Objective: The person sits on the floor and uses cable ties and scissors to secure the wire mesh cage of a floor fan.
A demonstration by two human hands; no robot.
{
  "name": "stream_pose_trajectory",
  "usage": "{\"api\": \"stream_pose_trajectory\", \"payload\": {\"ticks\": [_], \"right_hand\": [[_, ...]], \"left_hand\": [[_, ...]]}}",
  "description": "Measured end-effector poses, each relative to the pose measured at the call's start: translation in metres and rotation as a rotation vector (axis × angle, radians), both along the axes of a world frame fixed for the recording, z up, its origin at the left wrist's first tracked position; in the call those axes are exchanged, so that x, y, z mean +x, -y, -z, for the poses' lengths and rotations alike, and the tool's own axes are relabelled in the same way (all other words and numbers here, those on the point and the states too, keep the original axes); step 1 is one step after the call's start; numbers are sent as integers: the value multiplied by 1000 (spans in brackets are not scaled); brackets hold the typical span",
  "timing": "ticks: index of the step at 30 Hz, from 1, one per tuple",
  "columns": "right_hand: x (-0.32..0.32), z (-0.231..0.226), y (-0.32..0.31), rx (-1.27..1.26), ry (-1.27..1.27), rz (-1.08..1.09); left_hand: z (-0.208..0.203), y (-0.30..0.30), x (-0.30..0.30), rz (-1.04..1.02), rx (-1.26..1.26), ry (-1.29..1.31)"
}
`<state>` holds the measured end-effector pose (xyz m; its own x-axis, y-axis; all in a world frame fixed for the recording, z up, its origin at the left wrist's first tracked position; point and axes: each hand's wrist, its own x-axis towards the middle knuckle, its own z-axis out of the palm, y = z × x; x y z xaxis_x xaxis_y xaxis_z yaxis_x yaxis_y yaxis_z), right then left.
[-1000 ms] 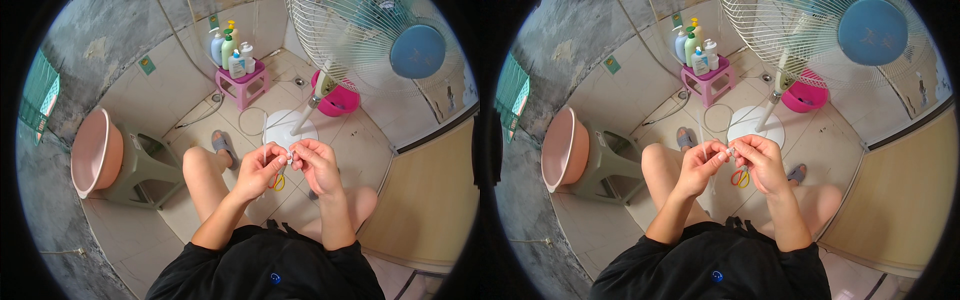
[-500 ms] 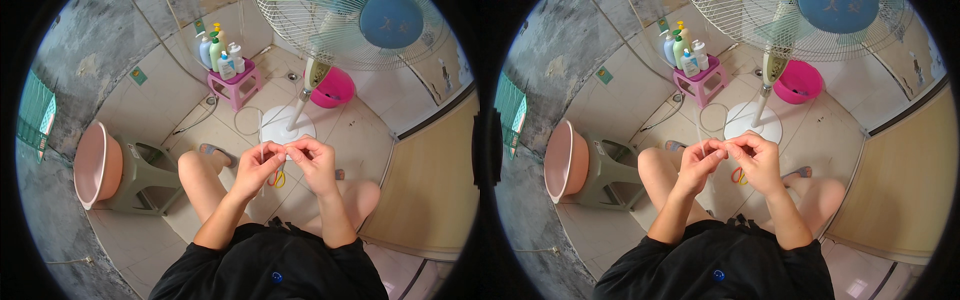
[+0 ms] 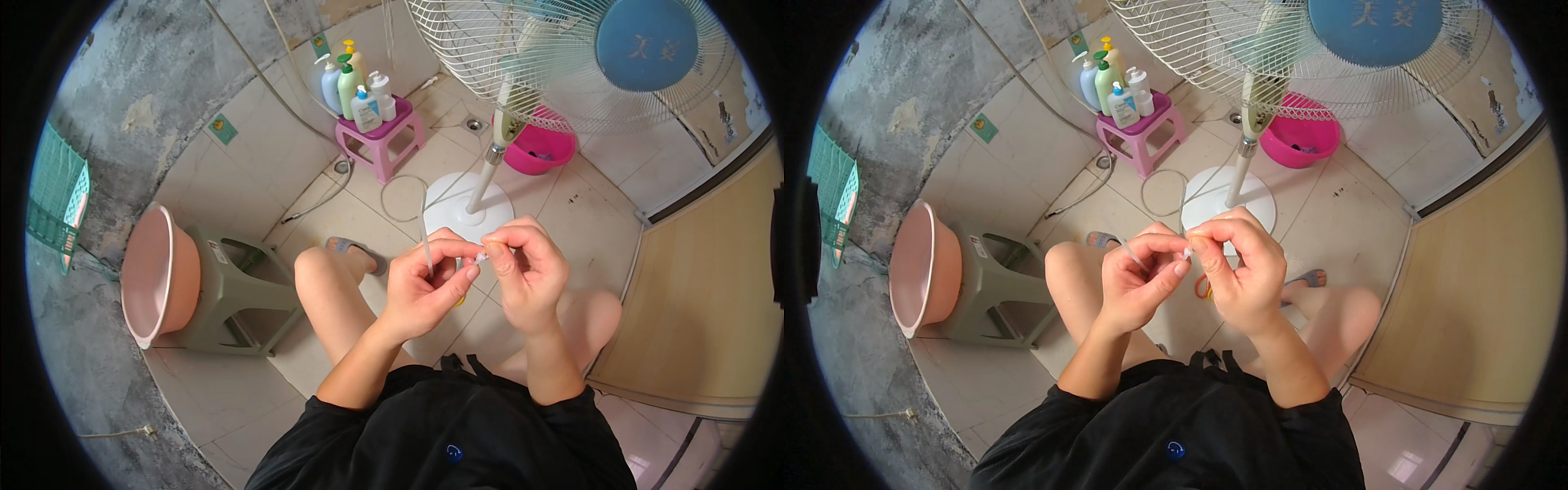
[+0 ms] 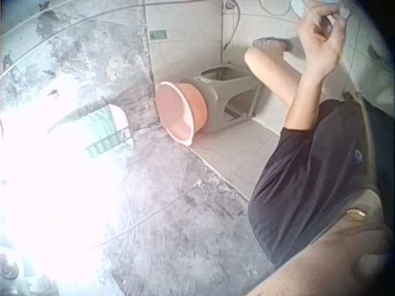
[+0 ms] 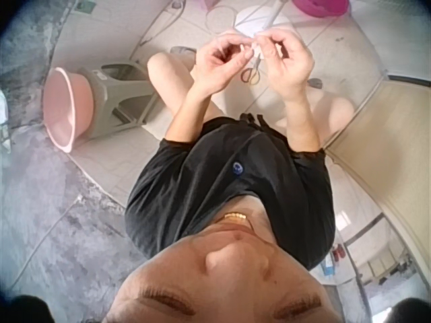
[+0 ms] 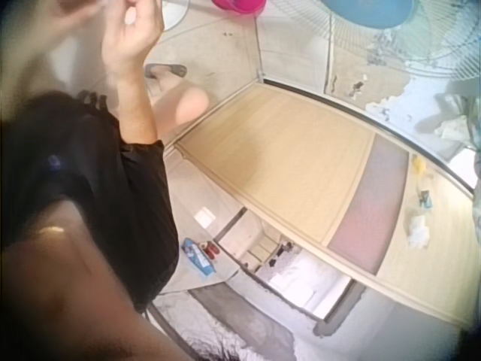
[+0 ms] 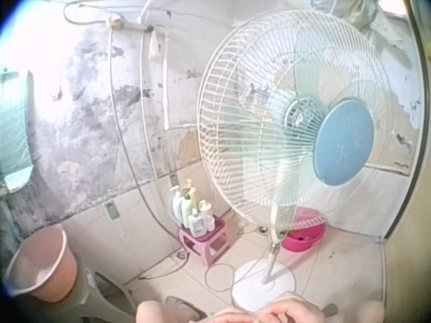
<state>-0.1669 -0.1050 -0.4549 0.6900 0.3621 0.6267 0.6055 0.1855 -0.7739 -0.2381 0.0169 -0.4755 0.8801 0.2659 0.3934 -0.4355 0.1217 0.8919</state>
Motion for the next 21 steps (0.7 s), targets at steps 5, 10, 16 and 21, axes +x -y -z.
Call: {"api": "stream_pose_trajectory", "payload": {"ticks": [5,10,16,21], "right_hand": [[1,3,-7,8,-142,36],[10,-6,1,-188,258,-61],[7,-12,5,-177,136,-175],[6,-20,4,-259,142,-180]], "left_hand": [[-1,0,-7,43,-179,-130],[-14,-3,-13,118,-371,-241],[-8,1,-11,124,-379,-154],[4,0,-13,91,-289,-138]]}}
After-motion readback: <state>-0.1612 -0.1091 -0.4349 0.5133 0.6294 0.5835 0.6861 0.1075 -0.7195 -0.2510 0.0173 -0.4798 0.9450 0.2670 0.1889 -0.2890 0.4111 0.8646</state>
